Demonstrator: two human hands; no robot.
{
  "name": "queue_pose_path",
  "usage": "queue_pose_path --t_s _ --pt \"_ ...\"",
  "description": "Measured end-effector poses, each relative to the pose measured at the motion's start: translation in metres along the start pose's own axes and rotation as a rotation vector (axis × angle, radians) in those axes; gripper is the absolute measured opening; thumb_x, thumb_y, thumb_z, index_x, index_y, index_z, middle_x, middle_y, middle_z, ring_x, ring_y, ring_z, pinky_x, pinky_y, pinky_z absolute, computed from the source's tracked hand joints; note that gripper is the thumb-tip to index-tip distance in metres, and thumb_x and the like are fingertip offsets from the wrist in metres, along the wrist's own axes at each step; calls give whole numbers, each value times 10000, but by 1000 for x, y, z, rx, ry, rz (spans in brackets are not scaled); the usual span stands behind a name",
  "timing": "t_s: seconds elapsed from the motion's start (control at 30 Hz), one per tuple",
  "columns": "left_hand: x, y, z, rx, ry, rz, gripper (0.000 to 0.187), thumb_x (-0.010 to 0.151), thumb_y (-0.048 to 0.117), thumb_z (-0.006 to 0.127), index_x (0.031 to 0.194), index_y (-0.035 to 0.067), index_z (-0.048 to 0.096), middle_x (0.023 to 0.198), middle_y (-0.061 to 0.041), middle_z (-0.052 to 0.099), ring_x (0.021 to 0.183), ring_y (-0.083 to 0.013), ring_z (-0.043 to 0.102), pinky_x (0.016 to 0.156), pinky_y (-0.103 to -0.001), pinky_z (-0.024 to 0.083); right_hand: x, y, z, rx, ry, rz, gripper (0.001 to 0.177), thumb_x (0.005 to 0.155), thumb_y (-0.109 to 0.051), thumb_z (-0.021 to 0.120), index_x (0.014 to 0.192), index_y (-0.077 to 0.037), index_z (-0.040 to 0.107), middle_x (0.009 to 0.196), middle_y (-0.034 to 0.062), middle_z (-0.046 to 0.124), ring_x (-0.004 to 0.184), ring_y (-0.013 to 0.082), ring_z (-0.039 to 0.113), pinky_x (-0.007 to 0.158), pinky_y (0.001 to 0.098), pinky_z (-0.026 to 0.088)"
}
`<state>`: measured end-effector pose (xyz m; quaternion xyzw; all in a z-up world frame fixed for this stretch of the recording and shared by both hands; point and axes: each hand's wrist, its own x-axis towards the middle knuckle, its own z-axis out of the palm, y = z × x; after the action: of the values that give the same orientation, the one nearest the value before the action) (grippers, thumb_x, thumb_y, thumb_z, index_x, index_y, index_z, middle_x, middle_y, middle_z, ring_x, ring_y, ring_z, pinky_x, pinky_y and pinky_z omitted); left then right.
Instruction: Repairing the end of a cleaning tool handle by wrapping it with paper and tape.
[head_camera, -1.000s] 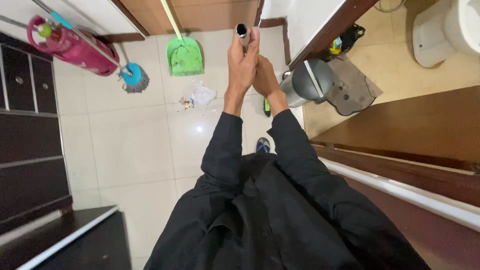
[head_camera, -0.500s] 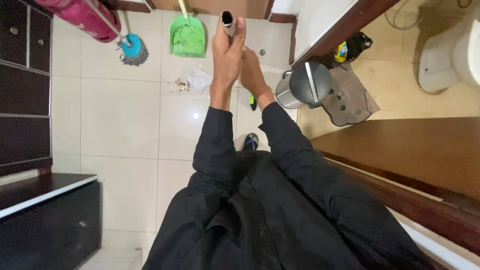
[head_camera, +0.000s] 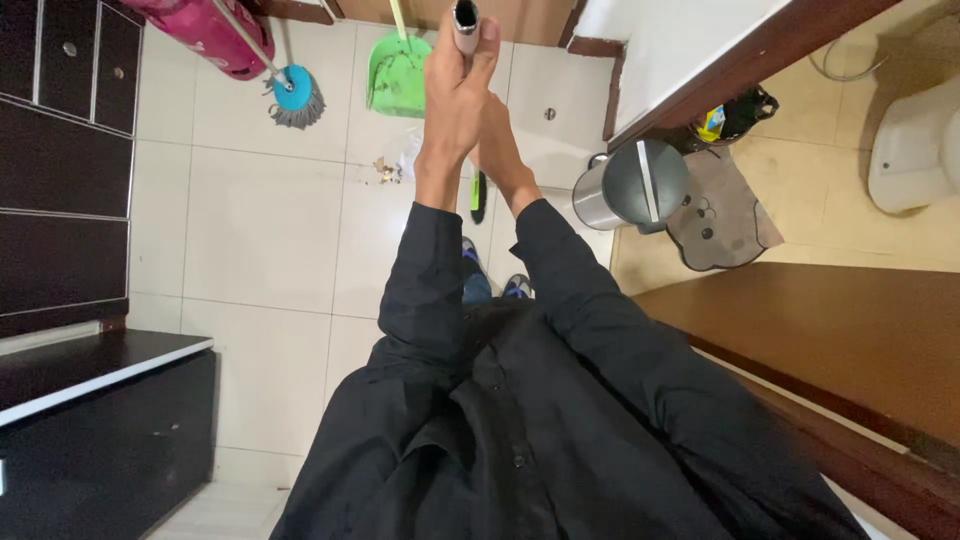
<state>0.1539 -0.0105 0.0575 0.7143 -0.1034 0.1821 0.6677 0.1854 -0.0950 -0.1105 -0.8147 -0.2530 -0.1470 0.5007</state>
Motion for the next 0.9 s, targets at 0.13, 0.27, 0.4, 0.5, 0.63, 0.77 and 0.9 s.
queue_pose_path --t_s 0.13,0.27,0.4,0.5,0.63,0.77,0.9 --pt "14 -15 0 5 -7 86 307 1087 303 596 1161 9 546 825 -26 541 772 -113 434 697 -316 465 11 -7 5 146 61 85 393 888 -140 711 1210 38 575 1125 258 687 1085 442 644 891 457 525" --pt "30 -18 -3 73 -39 -6 284 1091 307 608 1091 25 576 785 -21 552 742 -118 449 667 -308 441 22 -2 9 159 78 68 420 904 -128 708 1260 40 562 1193 259 675 1153 436 636 948 450 516" --pt "40 -12 -2 -60 -82 84 282 1100 303 596 1149 26 574 876 -15 556 812 -116 476 737 -306 456 29 0 -1 54 78 57 325 938 -89 674 1241 5 606 1195 249 688 1160 443 644 955 449 526" --pt "46 -10 3 -90 -95 14 256 1110 283 597 1120 27 589 886 4 560 830 -112 468 754 -308 452 39 -20 -23 -47 101 -45 326 907 -43 647 1222 26 598 1188 274 671 1134 492 591 937 484 497" --pt "61 -16 12 -115 -103 72 238 1116 264 591 1140 27 586 880 7 539 816 -105 461 739 -299 442 49 -12 -39 -13 123 84 254 920 -28 608 1165 39 586 1129 265 677 1071 488 591 920 494 492" --pt "63 -25 34 -228 -113 2 208 1090 240 588 1113 34 604 808 40 514 723 -80 441 648 -280 389 49 -9 -61 28 137 274 171 953 -31 536 1107 13 598 1102 241 692 1074 458 619 917 489 509" --pt "70 -21 60 -284 -121 -75 244 1098 278 595 1068 37 605 822 56 488 741 -67 410 653 -271 361 52 14 -84 -101 149 227 140 949 -22 566 1079 22 597 1091 256 681 1031 477 596 901 504 490"
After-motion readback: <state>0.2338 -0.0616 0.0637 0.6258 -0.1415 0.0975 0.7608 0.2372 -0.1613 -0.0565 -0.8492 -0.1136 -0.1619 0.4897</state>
